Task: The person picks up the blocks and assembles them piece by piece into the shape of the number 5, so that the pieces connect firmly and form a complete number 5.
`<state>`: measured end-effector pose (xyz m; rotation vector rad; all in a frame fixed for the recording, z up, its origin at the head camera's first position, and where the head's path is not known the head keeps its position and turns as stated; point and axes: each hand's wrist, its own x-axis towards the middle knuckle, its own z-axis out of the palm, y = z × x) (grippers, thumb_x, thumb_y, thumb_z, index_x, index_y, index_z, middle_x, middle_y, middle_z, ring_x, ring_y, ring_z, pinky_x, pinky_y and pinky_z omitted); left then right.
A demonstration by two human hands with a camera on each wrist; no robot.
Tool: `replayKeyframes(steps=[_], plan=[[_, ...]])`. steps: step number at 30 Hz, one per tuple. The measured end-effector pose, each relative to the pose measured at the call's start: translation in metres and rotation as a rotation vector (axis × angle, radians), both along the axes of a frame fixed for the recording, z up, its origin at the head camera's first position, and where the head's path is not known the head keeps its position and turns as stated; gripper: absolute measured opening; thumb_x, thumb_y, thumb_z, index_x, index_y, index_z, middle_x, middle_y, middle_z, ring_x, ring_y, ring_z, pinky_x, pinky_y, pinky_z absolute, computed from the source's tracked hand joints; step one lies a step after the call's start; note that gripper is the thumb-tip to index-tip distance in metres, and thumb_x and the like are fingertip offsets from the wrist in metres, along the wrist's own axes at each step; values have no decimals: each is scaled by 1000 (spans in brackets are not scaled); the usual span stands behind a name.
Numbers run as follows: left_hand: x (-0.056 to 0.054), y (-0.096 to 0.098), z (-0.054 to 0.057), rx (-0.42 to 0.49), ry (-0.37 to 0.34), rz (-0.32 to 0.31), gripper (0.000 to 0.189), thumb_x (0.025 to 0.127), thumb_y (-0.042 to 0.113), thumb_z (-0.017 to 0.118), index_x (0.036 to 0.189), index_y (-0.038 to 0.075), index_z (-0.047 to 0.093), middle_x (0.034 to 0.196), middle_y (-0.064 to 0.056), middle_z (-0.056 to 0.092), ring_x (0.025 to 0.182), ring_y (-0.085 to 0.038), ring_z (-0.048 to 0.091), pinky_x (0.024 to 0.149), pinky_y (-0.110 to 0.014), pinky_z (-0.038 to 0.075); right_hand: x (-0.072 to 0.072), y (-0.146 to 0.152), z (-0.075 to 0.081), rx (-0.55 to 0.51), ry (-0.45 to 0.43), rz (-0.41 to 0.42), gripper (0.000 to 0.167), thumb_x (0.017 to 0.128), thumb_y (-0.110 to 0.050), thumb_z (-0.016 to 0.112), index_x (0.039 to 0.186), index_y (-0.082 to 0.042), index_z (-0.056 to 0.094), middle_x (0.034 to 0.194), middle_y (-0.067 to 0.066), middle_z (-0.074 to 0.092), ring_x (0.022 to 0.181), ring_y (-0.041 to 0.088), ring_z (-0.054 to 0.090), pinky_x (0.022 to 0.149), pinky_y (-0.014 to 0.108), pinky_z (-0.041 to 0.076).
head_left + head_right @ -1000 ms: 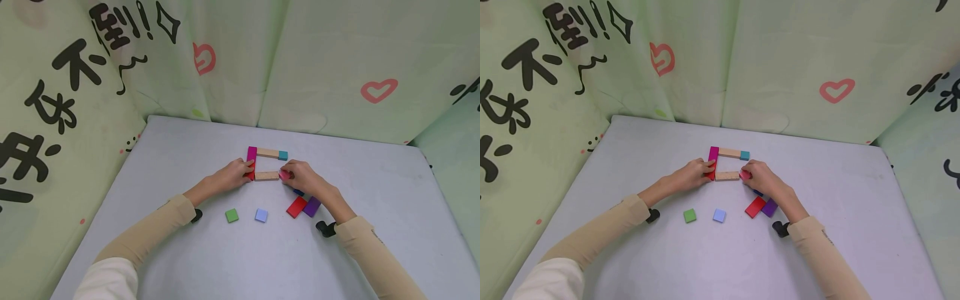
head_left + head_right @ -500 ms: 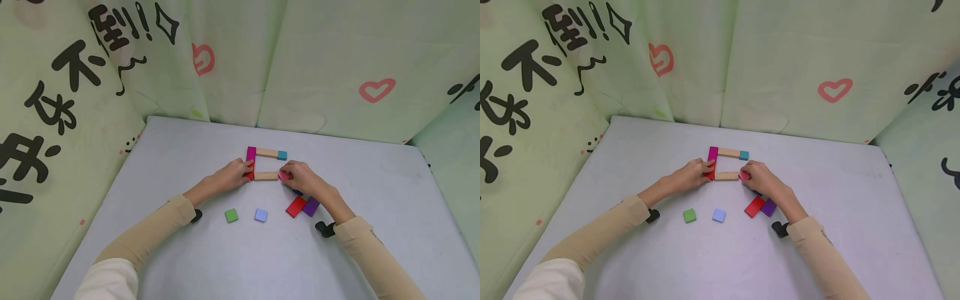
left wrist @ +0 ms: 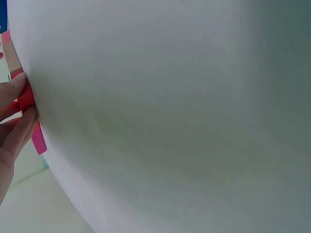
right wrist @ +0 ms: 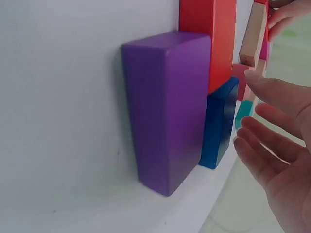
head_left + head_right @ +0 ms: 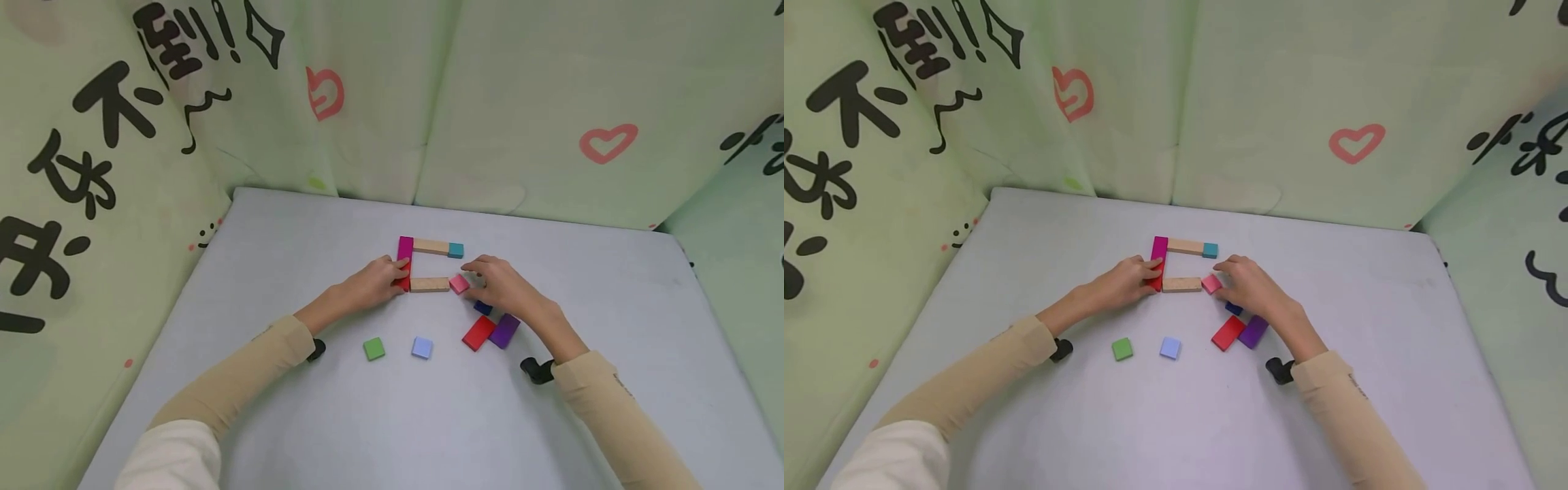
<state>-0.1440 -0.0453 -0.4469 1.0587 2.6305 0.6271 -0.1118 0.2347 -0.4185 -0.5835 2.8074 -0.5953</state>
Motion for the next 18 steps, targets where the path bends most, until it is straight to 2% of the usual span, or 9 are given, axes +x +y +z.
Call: replayKeyframes(steps=[11, 18], plan=[[-2, 0, -2, -7, 19, -1, 45, 95, 15, 75, 136, -1, 64, 152, -17, 53, 112, -29, 60, 89, -27, 58, 13, 20, 3, 24, 2, -48, 48, 90, -16, 80, 132, 3, 66, 129, 24, 66, 123, 43, 59, 100, 57, 53], [-1, 0, -2, 0, 8, 0, 46, 95, 14, 76, 136, -1, 63, 152, -17, 52, 108, -27, 60, 82, -23, 56, 23, 27, 5, 36, -18, -95, 53, 91, -20, 79, 136, 3, 63, 133, 26, 62, 125, 46, 56, 98, 59, 54]])
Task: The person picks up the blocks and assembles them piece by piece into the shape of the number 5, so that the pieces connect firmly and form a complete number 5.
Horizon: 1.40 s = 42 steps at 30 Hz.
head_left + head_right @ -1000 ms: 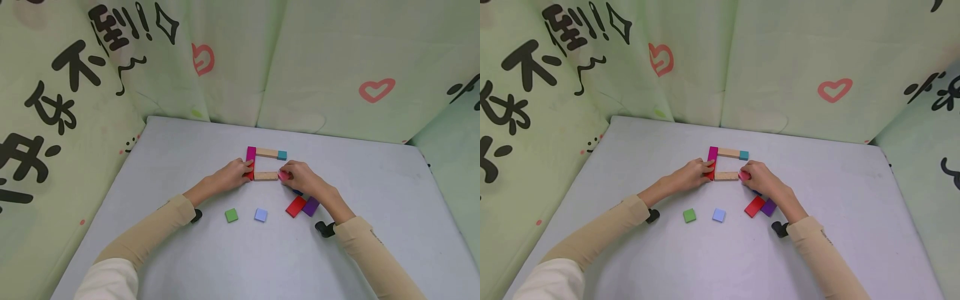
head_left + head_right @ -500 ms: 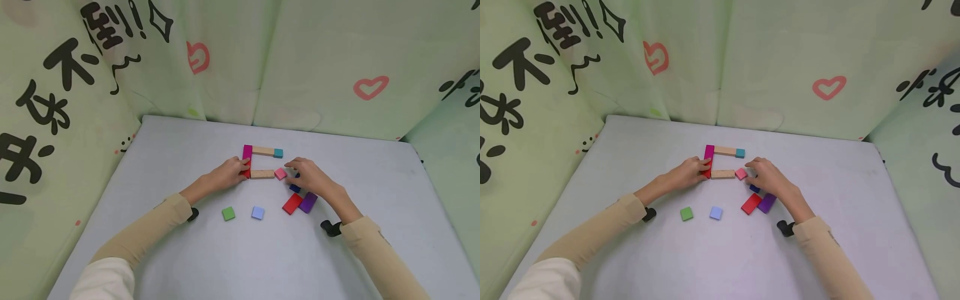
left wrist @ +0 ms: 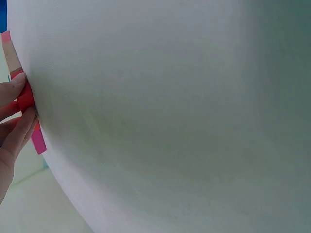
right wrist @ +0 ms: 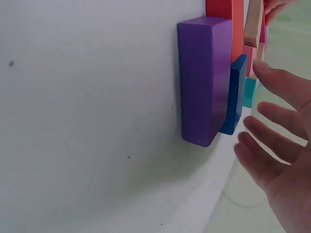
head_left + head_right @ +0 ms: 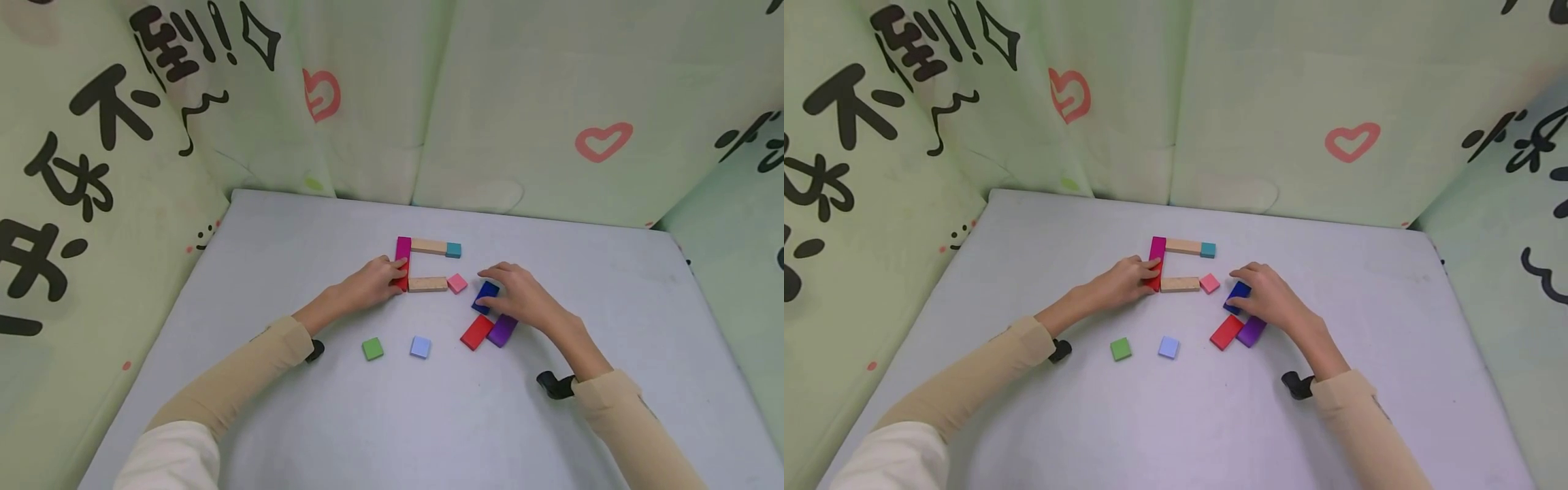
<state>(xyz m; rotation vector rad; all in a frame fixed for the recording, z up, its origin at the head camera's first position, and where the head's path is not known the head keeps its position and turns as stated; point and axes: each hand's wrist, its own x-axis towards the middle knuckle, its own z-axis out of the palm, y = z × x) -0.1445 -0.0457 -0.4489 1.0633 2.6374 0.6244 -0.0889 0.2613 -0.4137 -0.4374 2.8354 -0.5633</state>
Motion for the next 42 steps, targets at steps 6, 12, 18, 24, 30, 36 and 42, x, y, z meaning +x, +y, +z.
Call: replayKeyframes(steps=[6, 12, 18, 24, 30, 36, 42], plan=[[0, 0, 0, 7, 4, 4, 46, 94, 14, 76, 136, -1, 63, 152, -17, 52, 107, -27, 60, 82, -22, 56, 6, 2, -3, -43, -26, -57, 60, 90, -24, 80, 140, 2, 59, 136, 29, 58, 126, 48, 55, 96, 59, 54], [0, 0, 1, 9, 1, 5, 45, 95, 14, 76, 135, -1, 63, 152, -18, 52, 109, -27, 60, 84, -24, 57, 12, 6, -10, -89, -35, -93, 67, 89, -26, 81, 142, 4, 55, 135, 27, 57, 123, 45, 56, 96, 58, 55], [0, 0, 0, 11, 4, 3, 45, 95, 13, 76, 135, -1, 64, 152, -18, 52, 108, -28, 60, 83, -23, 57, 15, 9, -20, -160, -54, -164, 71, 88, -28, 82, 143, 5, 51, 137, 27, 54, 119, 43, 58, 95, 55, 56], [-1, 0, -1, 15, 4, 10, 45, 95, 14, 76, 135, -1, 64, 152, -17, 52, 108, -27, 60, 83, -24, 57, 20, 9, -26, -240, -46, -212, 70, 89, -22, 82, 143, 7, 49, 135, 27, 54, 115, 42, 61, 93, 54, 57], [-1, 1, -2, 5, 6, 10, 45, 95, 15, 75, 136, 0, 63, 153, -17, 52, 109, -27, 60, 84, -24, 57, 23, 6, -30, -269, -46, -245, 71, 89, -20, 81, 145, 8, 47, 135, 29, 54, 114, 42, 61, 93, 54, 57], [0, 0, -3, 23, 4, 13, 45, 94, 14, 76, 135, -1, 64, 152, -17, 53, 106, -27, 60, 82, -24, 57, 24, 5, -34, -258, -53, -263, 71, 89, -18, 81, 146, 7, 47, 138, 28, 51, 118, 43, 61, 95, 54, 57], [0, 0, -3, 28, 3, 12, 46, 94, 14, 76, 135, -1, 64, 152, -17, 53, 106, -26, 61, 81, -22, 57, 26, 5, -35, -273, -41, -261, 67, 88, -14, 81, 144, 7, 50, 135, 27, 53, 115, 42, 63, 94, 53, 57]])
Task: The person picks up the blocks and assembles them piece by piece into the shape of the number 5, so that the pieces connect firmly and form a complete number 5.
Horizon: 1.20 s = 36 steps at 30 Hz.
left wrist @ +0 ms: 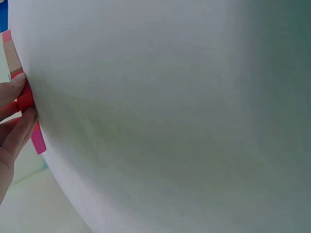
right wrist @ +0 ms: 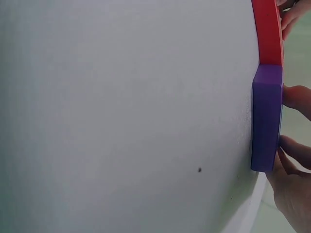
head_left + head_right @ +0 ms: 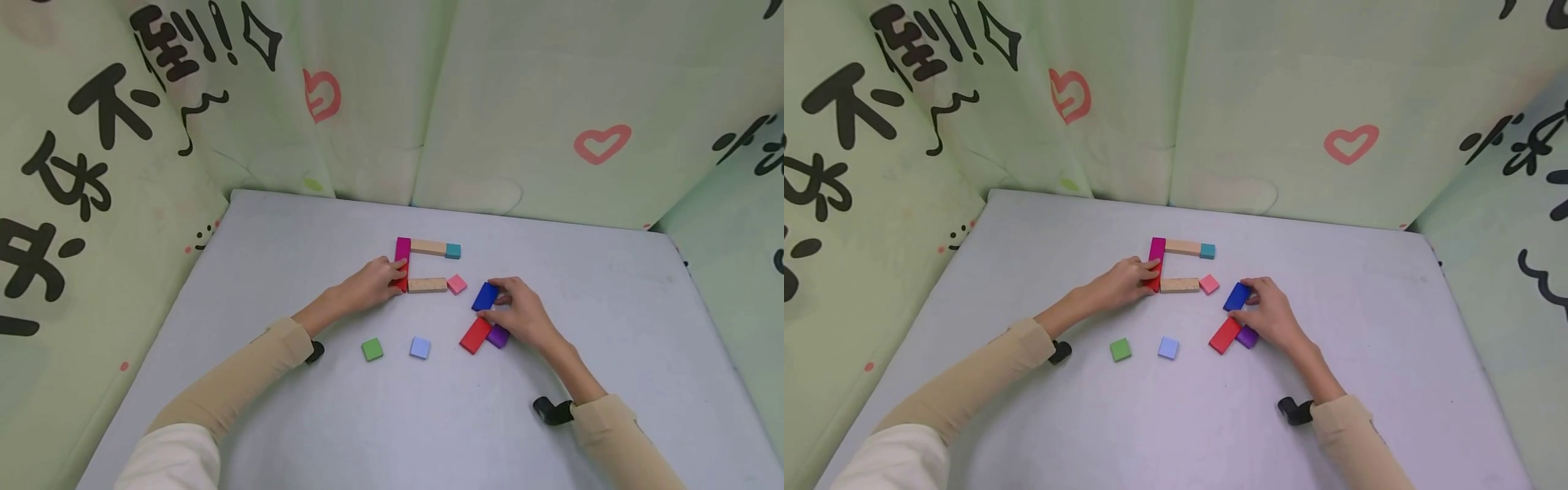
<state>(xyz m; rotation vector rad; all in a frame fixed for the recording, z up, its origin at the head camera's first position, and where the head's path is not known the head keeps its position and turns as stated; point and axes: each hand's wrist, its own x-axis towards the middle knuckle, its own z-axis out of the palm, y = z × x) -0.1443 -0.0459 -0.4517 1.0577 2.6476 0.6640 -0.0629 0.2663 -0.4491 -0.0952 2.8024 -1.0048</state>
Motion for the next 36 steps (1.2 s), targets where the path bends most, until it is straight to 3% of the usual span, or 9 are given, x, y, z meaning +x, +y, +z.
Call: replayKeyframes(steps=[11, 25, 36], plan=[[-1, 0, 1, -10, -7, 14, 47, 93, 14, 77, 136, 0, 63, 152, -16, 53, 102, -24, 59, 77, -19, 55, 4, -3, 1, -22, 21, 87, 62, 88, -11, 80, 141, 5, 54, 137, 27, 54, 112, 41, 65, 91, 52, 59], [-1, 0, 3, -11, -5, 9, 46, 94, 13, 77, 135, -1, 63, 152, -17, 53, 108, -27, 61, 83, -22, 57, 9, -16, 1, -11, -1, 243, 58, 85, -11, 82, 138, -1, 60, 134, 21, 58, 107, 33, 66, 86, 45, 61], [-3, 1, 2, -20, -8, 5, 46, 94, 14, 76, 136, 0, 63, 152, -17, 53, 107, -27, 60, 81, -22, 57, 2, -17, 10, 33, -40, 333, 60, 87, -10, 81, 142, -4, 59, 142, 20, 54, 114, 35, 64, 92, 49, 59]])
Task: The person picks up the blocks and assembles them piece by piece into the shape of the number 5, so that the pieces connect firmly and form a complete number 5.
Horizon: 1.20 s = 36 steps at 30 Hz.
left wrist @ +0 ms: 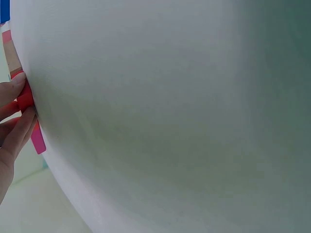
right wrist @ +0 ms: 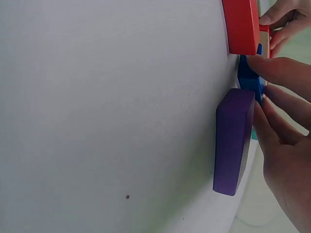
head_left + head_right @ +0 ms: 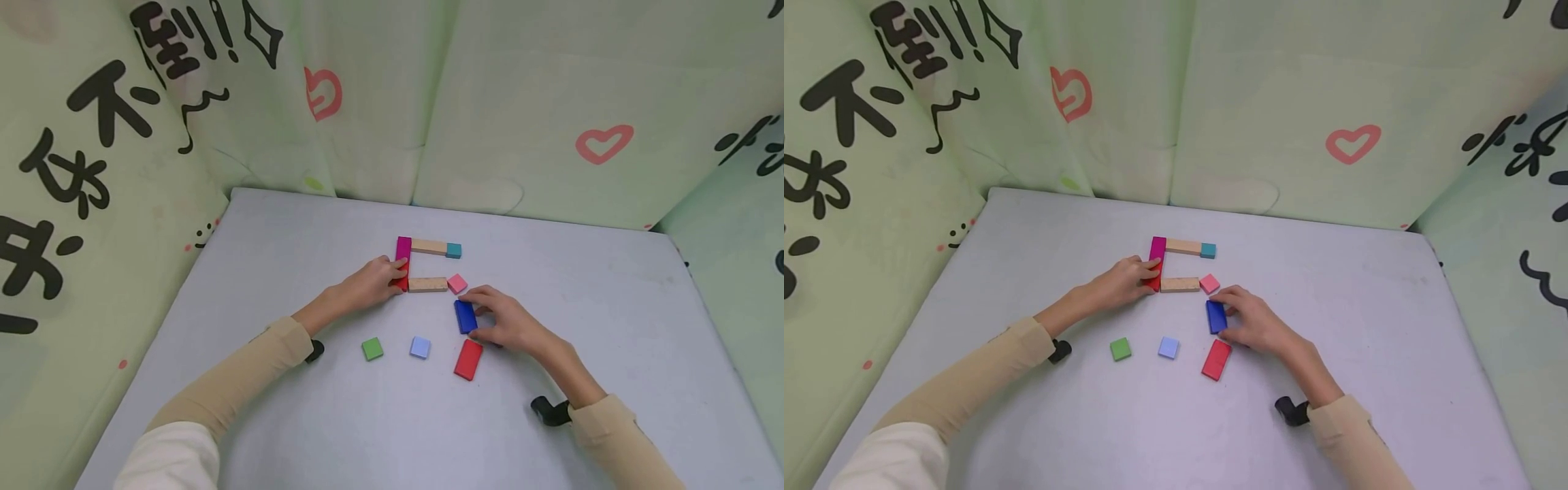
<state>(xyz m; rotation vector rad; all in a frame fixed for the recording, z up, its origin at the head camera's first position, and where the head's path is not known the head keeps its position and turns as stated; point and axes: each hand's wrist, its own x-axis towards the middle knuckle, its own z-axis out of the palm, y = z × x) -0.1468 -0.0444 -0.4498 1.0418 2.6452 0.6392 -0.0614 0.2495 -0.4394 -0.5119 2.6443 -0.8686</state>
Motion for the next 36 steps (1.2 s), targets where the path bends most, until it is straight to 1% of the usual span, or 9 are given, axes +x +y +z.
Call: replayKeyframes(steps=[6, 11, 16, 22, 29, 36], plan=[[-1, -1, 2, 3, 5, -7, 45, 95, 13, 75, 136, -1, 63, 152, -18, 53, 104, -25, 59, 75, -20, 51, -2, 2, 4, -1, -10, -13, 60, 87, -7, 81, 143, -4, 58, 143, 22, 52, 115, 38, 65, 93, 50, 58], [-1, -2, 3, 11, -2, -5, 45, 95, 13, 75, 136, -2, 63, 152, -18, 53, 102, -24, 58, 72, -19, 49, -5, 2, 3, -8, -2, -29, 61, 87, -7, 81, 143, -2, 58, 143, 23, 52, 116, 40, 65, 93, 51, 58], [-2, -2, 3, 13, 2, -8, 46, 94, 13, 76, 135, -2, 63, 151, -18, 54, 101, -24, 58, 73, -19, 49, -7, 2, 1, -16, 6, -37, 60, 87, -7, 81, 142, -1, 58, 143, 24, 51, 115, 40, 66, 93, 51, 58], [-1, -2, 1, 19, 4, -3, 45, 95, 13, 75, 135, -2, 63, 151, -17, 54, 101, -25, 58, 75, -22, 51, -8, 1, 0, -24, 11, -43, 60, 87, -5, 81, 142, 0, 58, 143, 25, 52, 114, 40, 66, 93, 50, 58], [-2, -1, -1, 12, 11, -12, 44, 95, 13, 75, 135, -2, 64, 151, -18, 53, 100, -24, 58, 74, -21, 49, -8, 1, -2, -24, 8, -50, 60, 87, -6, 80, 143, 0, 57, 143, 25, 52, 115, 40, 66, 93, 50, 58], [-1, -1, -3, 13, 2, -6, 44, 95, 13, 75, 135, -2, 63, 152, -18, 53, 105, -26, 59, 78, -24, 52, -9, 2, -5, -32, 7, -52, 60, 88, -6, 80, 143, 0, 57, 143, 25, 52, 114, 40, 67, 93, 50, 58]])
